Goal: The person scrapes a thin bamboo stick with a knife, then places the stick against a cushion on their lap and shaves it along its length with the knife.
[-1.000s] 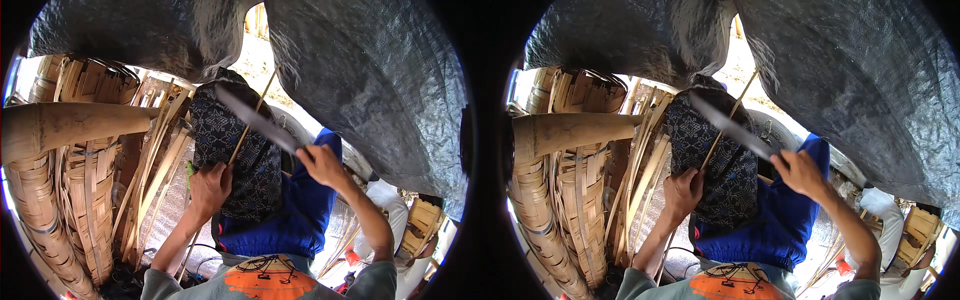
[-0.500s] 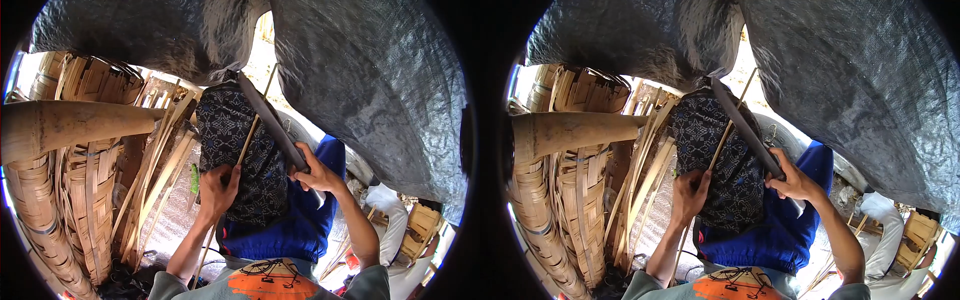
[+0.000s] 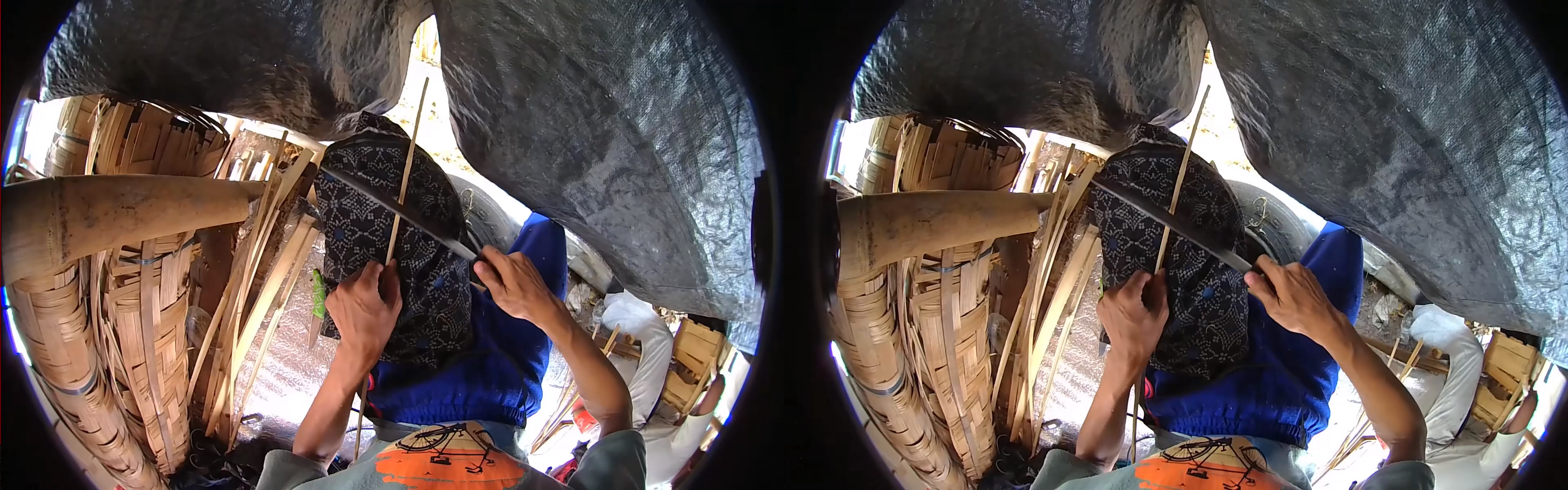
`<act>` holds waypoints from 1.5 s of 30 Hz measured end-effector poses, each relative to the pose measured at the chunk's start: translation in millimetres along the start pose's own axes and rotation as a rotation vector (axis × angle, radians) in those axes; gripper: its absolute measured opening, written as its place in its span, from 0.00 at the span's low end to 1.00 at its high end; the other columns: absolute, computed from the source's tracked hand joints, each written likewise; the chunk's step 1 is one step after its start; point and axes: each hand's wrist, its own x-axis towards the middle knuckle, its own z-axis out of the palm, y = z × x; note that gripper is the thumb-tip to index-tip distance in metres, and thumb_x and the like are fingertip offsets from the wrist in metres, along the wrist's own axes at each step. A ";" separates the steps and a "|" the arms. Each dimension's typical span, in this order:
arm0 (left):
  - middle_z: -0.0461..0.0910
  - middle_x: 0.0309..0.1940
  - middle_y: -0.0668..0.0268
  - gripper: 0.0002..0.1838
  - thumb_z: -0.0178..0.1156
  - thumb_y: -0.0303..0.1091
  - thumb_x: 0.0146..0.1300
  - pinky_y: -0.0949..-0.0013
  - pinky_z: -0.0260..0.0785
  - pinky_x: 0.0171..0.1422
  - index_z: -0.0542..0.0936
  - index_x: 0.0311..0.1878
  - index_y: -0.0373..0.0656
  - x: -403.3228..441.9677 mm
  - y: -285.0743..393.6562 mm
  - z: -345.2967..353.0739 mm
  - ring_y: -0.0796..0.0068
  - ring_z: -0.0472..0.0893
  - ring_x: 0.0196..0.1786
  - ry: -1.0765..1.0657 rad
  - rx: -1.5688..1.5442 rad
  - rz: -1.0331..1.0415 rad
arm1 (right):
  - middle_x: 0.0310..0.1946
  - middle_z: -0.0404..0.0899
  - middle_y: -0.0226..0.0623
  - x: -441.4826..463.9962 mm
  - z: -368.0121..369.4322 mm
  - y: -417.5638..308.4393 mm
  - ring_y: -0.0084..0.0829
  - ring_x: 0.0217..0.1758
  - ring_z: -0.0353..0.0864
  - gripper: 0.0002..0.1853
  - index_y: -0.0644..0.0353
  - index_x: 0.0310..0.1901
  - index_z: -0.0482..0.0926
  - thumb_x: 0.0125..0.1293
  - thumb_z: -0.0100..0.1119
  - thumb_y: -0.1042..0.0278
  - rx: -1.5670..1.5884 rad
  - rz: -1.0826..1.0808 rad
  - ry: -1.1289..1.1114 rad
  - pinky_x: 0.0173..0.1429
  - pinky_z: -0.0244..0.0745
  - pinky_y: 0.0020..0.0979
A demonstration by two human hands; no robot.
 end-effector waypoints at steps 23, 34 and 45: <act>0.76 0.14 0.58 0.12 0.60 0.31 0.63 0.58 0.64 0.18 0.73 0.23 0.45 -12.5 5.0 15.0 0.54 0.77 0.15 0.030 -0.011 0.037 | 0.10 0.72 0.46 11.4 18.4 -6.3 0.51 0.17 0.79 0.23 0.64 0.36 0.71 0.70 0.54 0.47 -0.172 0.112 -0.051 0.20 0.75 0.44; 0.74 0.13 0.55 0.18 0.58 0.38 0.67 0.57 0.64 0.23 0.74 0.21 0.40 7.0 9.1 -7.4 0.50 0.76 0.18 -0.069 -0.181 -0.178 | 0.11 0.74 0.47 35.6 -8.2 -11.7 0.47 0.16 0.79 0.24 0.65 0.33 0.75 0.71 0.53 0.47 -0.062 0.029 -0.012 0.23 0.73 0.42; 0.73 0.12 0.55 0.18 0.59 0.37 0.66 0.54 0.64 0.21 0.71 0.21 0.42 29.2 6.8 27.4 0.49 0.76 0.17 0.060 0.025 0.041 | 0.13 0.73 0.54 49.9 9.0 17.5 0.57 0.24 0.78 0.23 0.70 0.38 0.76 0.71 0.54 0.51 -0.139 0.048 -0.045 0.29 0.72 0.49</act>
